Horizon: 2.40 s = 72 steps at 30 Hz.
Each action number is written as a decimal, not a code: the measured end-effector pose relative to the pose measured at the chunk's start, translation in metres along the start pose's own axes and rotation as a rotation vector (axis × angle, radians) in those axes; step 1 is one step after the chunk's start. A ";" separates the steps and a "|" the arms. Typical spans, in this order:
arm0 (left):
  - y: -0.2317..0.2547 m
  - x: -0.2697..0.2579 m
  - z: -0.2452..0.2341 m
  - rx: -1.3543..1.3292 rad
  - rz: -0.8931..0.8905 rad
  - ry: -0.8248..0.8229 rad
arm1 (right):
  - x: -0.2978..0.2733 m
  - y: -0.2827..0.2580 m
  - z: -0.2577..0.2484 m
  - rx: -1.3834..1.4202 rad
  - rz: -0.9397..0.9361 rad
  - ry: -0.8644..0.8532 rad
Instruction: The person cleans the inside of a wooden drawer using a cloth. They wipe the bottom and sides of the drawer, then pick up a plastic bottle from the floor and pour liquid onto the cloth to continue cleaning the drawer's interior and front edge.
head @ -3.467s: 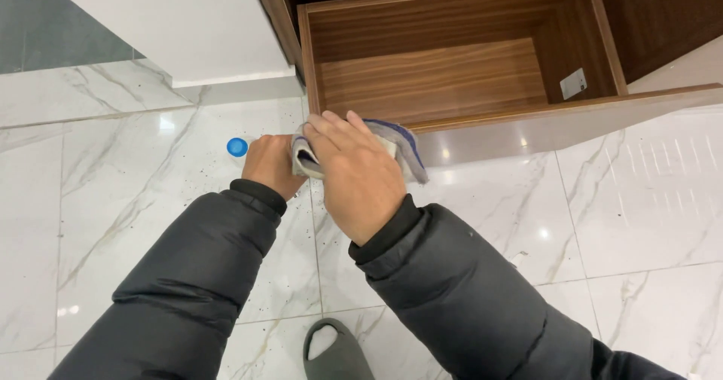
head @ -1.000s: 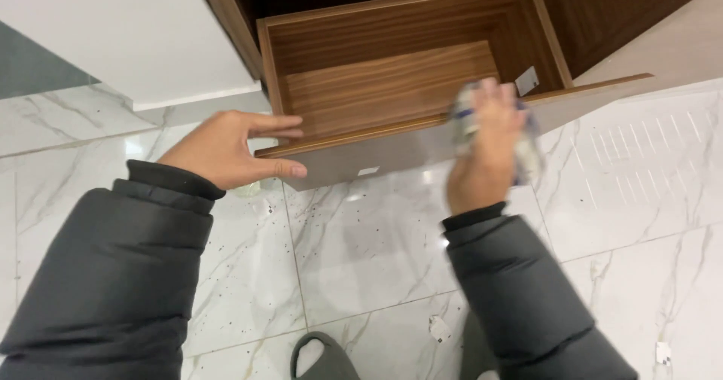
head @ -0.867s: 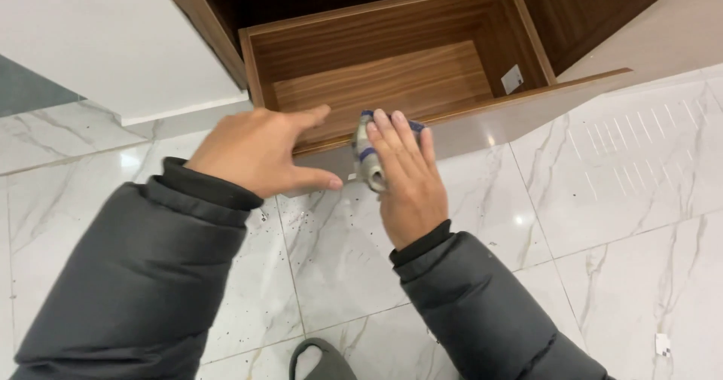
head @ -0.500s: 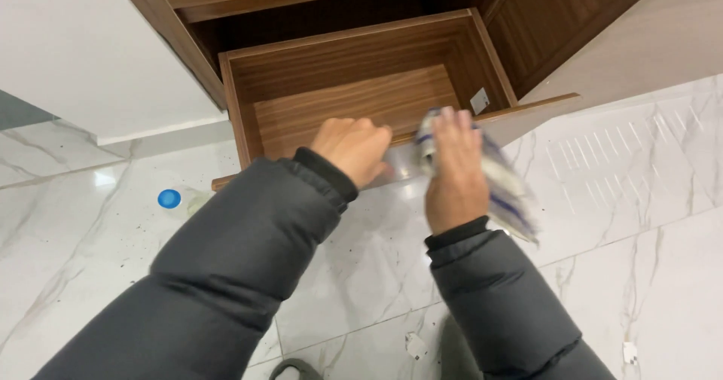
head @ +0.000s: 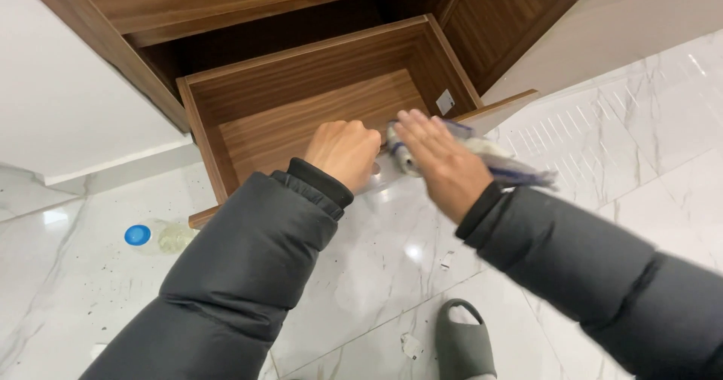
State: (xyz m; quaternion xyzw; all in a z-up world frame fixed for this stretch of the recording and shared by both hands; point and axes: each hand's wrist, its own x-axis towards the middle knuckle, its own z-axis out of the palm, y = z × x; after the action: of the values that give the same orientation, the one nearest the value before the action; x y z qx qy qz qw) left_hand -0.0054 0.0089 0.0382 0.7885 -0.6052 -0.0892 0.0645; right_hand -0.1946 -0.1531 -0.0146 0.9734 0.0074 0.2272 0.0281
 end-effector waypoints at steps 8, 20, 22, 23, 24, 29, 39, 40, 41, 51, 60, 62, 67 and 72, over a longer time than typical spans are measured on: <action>0.008 -0.002 -0.008 0.005 0.018 0.029 | -0.045 0.073 0.006 -0.018 0.095 0.081; 0.007 0.000 0.002 0.087 0.010 0.075 | -0.034 0.095 0.012 -0.032 0.069 0.084; 0.009 0.008 0.008 0.105 0.031 0.085 | -0.020 0.057 0.014 -0.075 0.027 0.121; 0.009 0.013 0.012 0.116 0.020 0.079 | -0.016 0.041 0.011 0.020 -0.018 0.127; 0.001 0.007 0.016 0.139 0.002 0.049 | -0.010 0.011 0.015 0.138 -0.053 0.137; 0.018 -0.010 -0.008 0.097 -0.056 0.020 | -0.057 0.115 0.009 0.002 -0.058 0.159; 0.022 0.020 0.013 0.280 -0.141 0.057 | -0.024 0.038 0.001 0.071 -0.103 0.183; 0.032 0.015 0.005 0.279 -0.147 0.058 | -0.035 0.062 0.000 0.073 -0.110 0.183; 0.041 0.008 -0.002 0.241 -0.162 0.039 | -0.044 0.085 -0.001 0.047 -0.096 0.182; 0.051 0.007 0.012 0.165 -0.191 0.099 | -0.027 0.051 0.005 0.091 -0.129 0.201; 0.064 -0.002 0.014 0.137 -0.208 0.165 | -0.073 0.197 0.012 -0.156 -0.030 0.198; 0.068 -0.001 0.008 0.162 -0.230 0.138 | -0.058 0.166 0.016 -0.159 -0.071 0.224; 0.050 0.025 0.024 0.280 -0.205 0.083 | -0.023 0.055 0.012 0.143 -0.156 0.198; 0.062 0.009 0.002 0.284 -0.164 0.070 | -0.042 0.112 -0.005 0.066 -0.140 0.211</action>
State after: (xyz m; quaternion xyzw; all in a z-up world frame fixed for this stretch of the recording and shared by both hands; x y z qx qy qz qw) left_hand -0.0625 -0.0161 0.0488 0.8390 -0.5427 0.0198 -0.0340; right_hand -0.2341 -0.2661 -0.0226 0.9416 0.0856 0.3256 0.0107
